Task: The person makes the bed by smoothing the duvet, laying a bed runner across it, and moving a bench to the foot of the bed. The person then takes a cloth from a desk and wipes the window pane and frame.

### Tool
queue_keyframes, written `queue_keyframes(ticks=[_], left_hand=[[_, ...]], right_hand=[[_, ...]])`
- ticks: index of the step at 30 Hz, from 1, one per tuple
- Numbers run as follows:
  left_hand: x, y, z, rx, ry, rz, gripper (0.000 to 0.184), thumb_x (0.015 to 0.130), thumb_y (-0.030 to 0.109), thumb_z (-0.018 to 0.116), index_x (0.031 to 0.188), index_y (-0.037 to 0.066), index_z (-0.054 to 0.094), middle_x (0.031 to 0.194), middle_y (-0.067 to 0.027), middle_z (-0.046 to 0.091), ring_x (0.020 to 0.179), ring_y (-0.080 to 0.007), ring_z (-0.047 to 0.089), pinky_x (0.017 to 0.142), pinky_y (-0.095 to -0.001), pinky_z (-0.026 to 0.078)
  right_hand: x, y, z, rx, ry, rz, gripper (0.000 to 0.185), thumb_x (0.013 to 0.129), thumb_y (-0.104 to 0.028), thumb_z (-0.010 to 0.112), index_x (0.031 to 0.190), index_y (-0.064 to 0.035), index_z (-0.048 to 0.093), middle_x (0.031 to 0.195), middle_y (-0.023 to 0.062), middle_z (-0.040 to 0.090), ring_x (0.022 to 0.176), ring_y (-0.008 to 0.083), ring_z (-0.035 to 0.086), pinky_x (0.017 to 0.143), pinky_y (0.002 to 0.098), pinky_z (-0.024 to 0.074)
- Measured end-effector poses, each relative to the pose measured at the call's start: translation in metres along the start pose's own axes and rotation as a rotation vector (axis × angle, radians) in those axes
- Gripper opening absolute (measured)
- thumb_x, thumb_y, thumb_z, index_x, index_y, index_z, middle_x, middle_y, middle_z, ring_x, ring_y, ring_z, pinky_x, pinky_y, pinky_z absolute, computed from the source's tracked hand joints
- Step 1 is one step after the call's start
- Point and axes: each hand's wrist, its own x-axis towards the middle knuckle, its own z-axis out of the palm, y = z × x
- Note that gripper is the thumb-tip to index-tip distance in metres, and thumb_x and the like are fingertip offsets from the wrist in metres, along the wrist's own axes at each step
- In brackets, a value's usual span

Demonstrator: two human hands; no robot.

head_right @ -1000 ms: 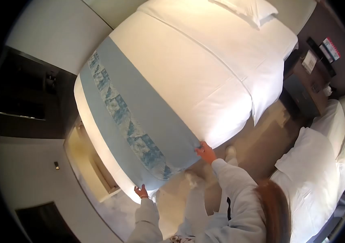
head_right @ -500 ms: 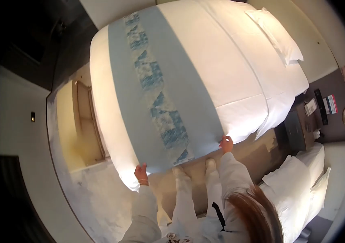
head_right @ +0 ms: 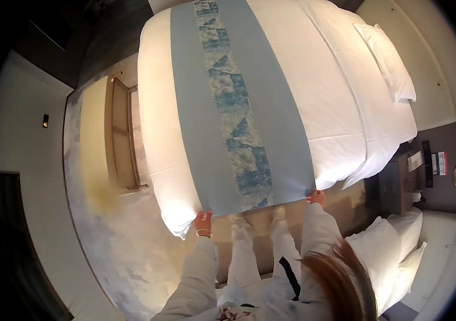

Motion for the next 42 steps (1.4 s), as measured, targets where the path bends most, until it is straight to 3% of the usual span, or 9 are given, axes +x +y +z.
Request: queue_keyframes(ticks=[10,16,17,18,21,24,34,39,42], left_hand=[[-0.003,-0.006,-0.007,0.24,-0.336,-0.018,0.034,0.072,0.03,0.071,0.086,-0.001,0.063,0.073,-0.0105,0.063,0.067,-0.0174,0.059,0.064,-0.0276,0.047],[-0.032,-0.066,-0.015,-0.028,0.083,0.229,0.025,0.079,0.019,0.063,0.096,0.001,0.063,0.075,-0.0087,0.064,0.063,-0.0152,0.059,0.053,-0.0267,0.045],[-0.041,-0.056,-0.038,-0.476,-0.033,-0.193,0.024,0.08,0.016,0.06,0.1,0.003,0.061,0.076,-0.0079,0.063,0.062,-0.0148,0.059,0.05,-0.0257,0.044],[-0.049,-0.051,-0.057,-0.923,-0.163,-0.615,0.025,0.081,0.012,0.057,0.104,0.004,0.06,0.077,-0.007,0.063,0.061,-0.0145,0.059,0.046,-0.0246,0.043],[-0.082,-0.039,-0.103,-0.851,-0.073,-0.606,0.027,0.082,0.007,0.053,0.108,0.006,0.057,0.078,-0.0063,0.062,0.058,-0.0137,0.059,0.044,-0.0226,0.042],[-0.102,-0.018,-0.141,-0.95,0.16,-0.565,0.024,0.083,0.006,0.051,0.106,0.006,0.057,0.077,-0.0059,0.061,0.056,-0.0142,0.058,0.044,-0.0225,0.043],[-0.132,-0.06,-0.339,-1.436,0.342,-0.326,0.028,0.083,0.016,0.053,0.111,0.012,0.055,0.095,-0.0056,0.059,0.08,-0.0197,0.059,0.071,-0.0314,0.048],[-0.116,-0.14,-0.447,-1.706,0.325,-0.255,0.025,0.082,0.014,0.054,0.106,0.011,0.056,0.088,-0.0055,0.06,0.075,-0.0182,0.059,0.068,-0.0299,0.049],[-0.122,-0.119,-0.498,-1.408,0.507,-0.179,0.022,0.081,0.013,0.055,0.102,0.009,0.056,0.084,-0.0071,0.06,0.066,-0.0153,0.059,0.062,-0.0259,0.048]], right_hand=[[-0.011,0.0,-0.012,0.005,0.011,-0.025,0.022,0.086,-0.013,0.053,0.084,0.0084,0.054,0.065,0.0148,0.062,0.051,0.0203,0.062,0.04,0.0303,0.0501],[-0.029,-0.011,-0.034,0.251,0.124,0.211,0.014,0.082,-0.003,0.045,0.095,-0.0042,0.044,0.066,0.0152,0.056,0.047,0.0238,0.055,0.035,0.0333,0.0422],[-0.033,-0.014,-0.034,0.281,0.125,0.264,0.018,0.081,-0.001,0.045,0.097,-0.0063,0.041,0.067,0.0153,0.055,0.047,0.0243,0.054,0.034,0.0343,0.0405],[-0.038,-0.006,-0.032,0.318,-0.032,0.32,0.017,0.079,0.0,0.045,0.095,-0.0059,0.043,0.068,0.0148,0.055,0.048,0.0241,0.054,0.035,0.0348,0.0405],[-0.047,0.004,-0.025,0.58,-1.031,0.827,0.013,0.077,-0.002,0.052,0.089,-0.0055,0.051,0.071,0.0151,0.056,0.05,0.0229,0.056,0.039,0.0344,0.0424],[-0.109,0.005,0.048,-0.443,-0.933,0.0,0.016,0.084,-0.018,0.051,0.092,-0.0054,0.056,0.073,0.0156,0.062,0.051,0.0244,0.059,0.04,0.0348,0.0453],[-0.461,-0.156,0.168,-0.09,-1.519,-0.305,0.019,0.086,-0.018,0.054,0.1,-0.0048,0.054,0.079,0.0158,0.065,0.063,0.0187,0.062,0.06,0.0291,0.0517],[-0.529,-0.081,0.264,0.438,-1.337,0.394,0.024,0.087,-0.022,0.051,0.108,-0.0098,0.049,0.083,0.0072,0.056,0.073,0.0172,0.056,0.057,0.0269,0.0479],[-0.602,-0.018,0.266,0.208,-1.372,0.271,0.023,0.083,-0.023,0.056,0.102,-0.0104,0.053,0.082,0.0073,0.057,0.07,0.0182,0.056,0.054,0.026,0.0468]])
